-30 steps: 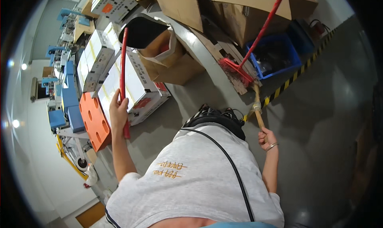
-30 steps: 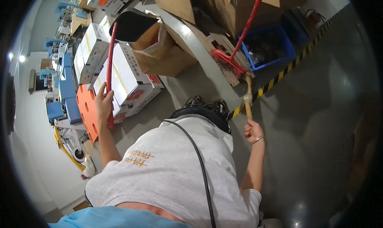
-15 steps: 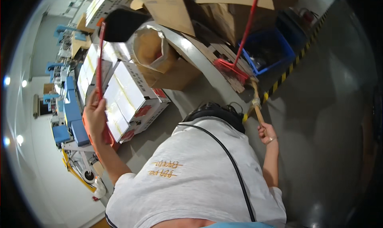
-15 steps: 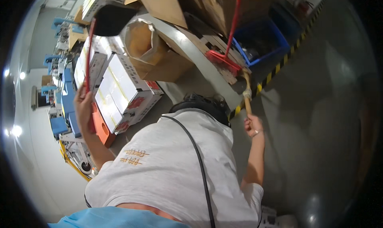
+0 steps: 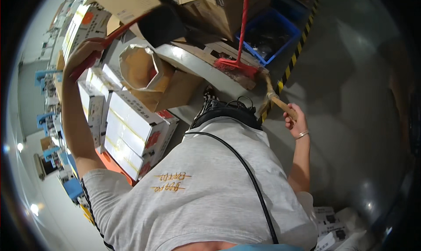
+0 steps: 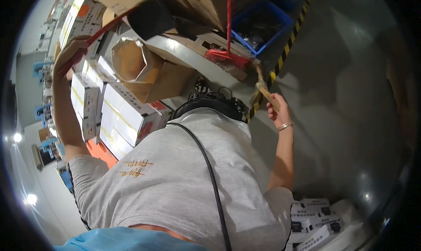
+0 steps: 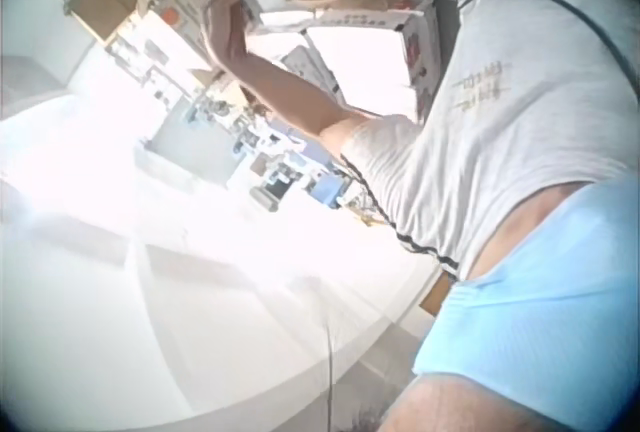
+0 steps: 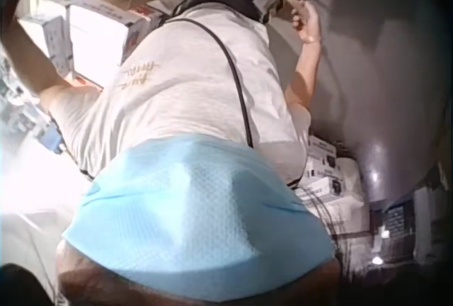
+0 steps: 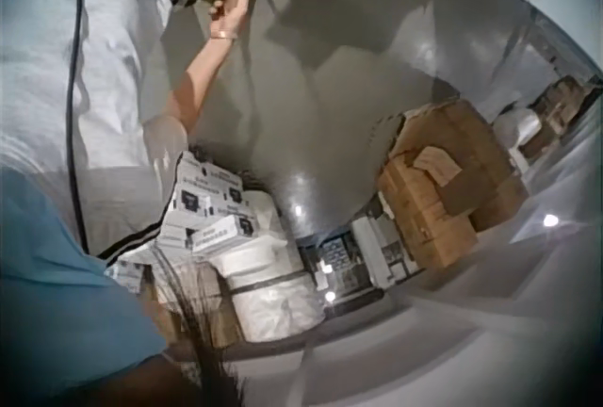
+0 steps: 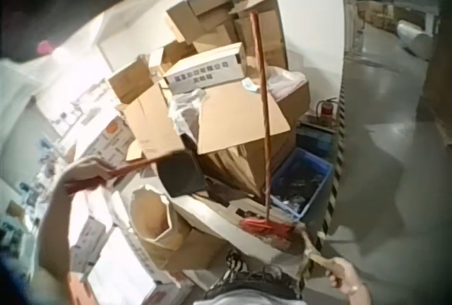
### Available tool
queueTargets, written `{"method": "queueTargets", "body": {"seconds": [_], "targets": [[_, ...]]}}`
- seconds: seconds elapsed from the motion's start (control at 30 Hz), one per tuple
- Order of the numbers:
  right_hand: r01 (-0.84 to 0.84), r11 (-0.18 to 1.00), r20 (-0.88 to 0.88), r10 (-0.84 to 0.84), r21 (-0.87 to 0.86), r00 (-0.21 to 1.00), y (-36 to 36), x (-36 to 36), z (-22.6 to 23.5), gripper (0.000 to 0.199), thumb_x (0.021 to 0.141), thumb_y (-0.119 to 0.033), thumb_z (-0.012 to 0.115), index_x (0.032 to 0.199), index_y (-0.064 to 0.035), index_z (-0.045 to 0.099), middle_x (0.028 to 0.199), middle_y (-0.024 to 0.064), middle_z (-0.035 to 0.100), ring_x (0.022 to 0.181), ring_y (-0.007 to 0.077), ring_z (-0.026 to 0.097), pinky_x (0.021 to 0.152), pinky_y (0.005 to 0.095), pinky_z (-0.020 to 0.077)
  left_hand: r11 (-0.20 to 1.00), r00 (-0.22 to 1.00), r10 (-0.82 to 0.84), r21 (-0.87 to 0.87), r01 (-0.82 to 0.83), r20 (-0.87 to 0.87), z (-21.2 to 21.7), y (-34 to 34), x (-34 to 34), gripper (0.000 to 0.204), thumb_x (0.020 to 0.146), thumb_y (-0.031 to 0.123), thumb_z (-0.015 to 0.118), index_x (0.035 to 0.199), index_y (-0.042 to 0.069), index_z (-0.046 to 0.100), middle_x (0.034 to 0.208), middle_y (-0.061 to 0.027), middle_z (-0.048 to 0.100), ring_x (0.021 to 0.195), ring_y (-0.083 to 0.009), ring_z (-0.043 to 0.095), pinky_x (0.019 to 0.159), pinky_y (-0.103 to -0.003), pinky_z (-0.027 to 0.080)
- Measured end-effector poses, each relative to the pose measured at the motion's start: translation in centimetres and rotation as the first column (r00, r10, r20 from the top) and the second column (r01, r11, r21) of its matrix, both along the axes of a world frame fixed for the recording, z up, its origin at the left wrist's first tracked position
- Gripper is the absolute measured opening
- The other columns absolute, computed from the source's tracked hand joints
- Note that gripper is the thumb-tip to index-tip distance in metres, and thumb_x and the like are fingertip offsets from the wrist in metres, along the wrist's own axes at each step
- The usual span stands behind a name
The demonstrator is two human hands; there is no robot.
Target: Sweep the floor and around industrial machinery using a broom and dustpan.
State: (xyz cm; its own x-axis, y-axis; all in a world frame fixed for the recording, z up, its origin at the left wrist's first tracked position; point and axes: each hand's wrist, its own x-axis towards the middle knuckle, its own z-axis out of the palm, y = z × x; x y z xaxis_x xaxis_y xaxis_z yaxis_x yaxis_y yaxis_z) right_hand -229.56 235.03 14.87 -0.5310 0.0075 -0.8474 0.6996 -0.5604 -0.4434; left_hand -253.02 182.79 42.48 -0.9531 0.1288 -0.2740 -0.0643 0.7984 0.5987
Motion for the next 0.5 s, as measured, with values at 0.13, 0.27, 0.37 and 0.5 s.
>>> {"method": "queueTargets", "body": {"seconds": [0.13,0.27,0.37,0.5], "targets": [[0.070,0.957,-0.285,0.013,0.281,0.958,-3.9,0.0,2.2,0.023,0.079,-0.022,0.057,0.094,-0.0130,0.042,0.064,-0.0004,0.050,0.046,0.0039,0.045,0.037,0.0161,0.0339,0.992,0.918,0.113,0.008,-0.126,0.381,-7.4,0.7,-8.7,0.020,0.072,0.018,0.052,0.081,0.001,0.056,0.054,-0.0064,0.052,0.037,-0.0086,0.043,0.031,-0.021,0.034],[0.178,0.830,-0.305,-0.010,0.529,0.952,-6.6,-1.4,3.3,0.022,0.080,-0.012,0.053,0.099,-0.0108,0.041,0.066,0.0014,0.052,0.044,0.0040,0.044,0.036,0.0162,0.0338,0.996,0.855,-0.094,0.051,0.079,0.510,-16.4,0.3,-16.5,0.016,0.068,0.014,0.053,0.075,0.000,0.056,0.053,-0.0091,0.052,0.036,-0.0134,0.046,0.030,-0.023,0.034],[0.033,0.715,-0.132,0.084,0.698,0.988,-8.7,-3.0,6.7,0.025,0.079,-0.013,0.055,0.101,-0.0102,0.044,0.068,0.0013,0.052,0.048,0.0046,0.046,0.037,0.0167,0.0345,0.989,0.826,-0.138,0.028,0.147,0.546,-23.4,0.6,-21.9,0.015,0.067,0.013,0.053,0.074,0.000,0.056,0.052,-0.0095,0.052,0.036,-0.0144,0.047,0.030,-0.025,0.035],[-0.116,0.221,0.067,0.216,0.968,0.974,-13.1,-5.2,10.5,0.025,0.070,-0.006,0.064,0.092,-0.0017,0.054,0.089,0.0053,0.052,0.082,0.0157,0.050,0.073,0.0307,0.0408,0.952,0.710,-0.289,0.111,0.287,0.643,-31.2,1.9,-29.9,0.013,0.066,0.014,0.055,0.072,0.002,0.057,0.054,-0.0076,0.054,0.036,-0.0127,0.047,0.031,-0.024,0.036]]}}
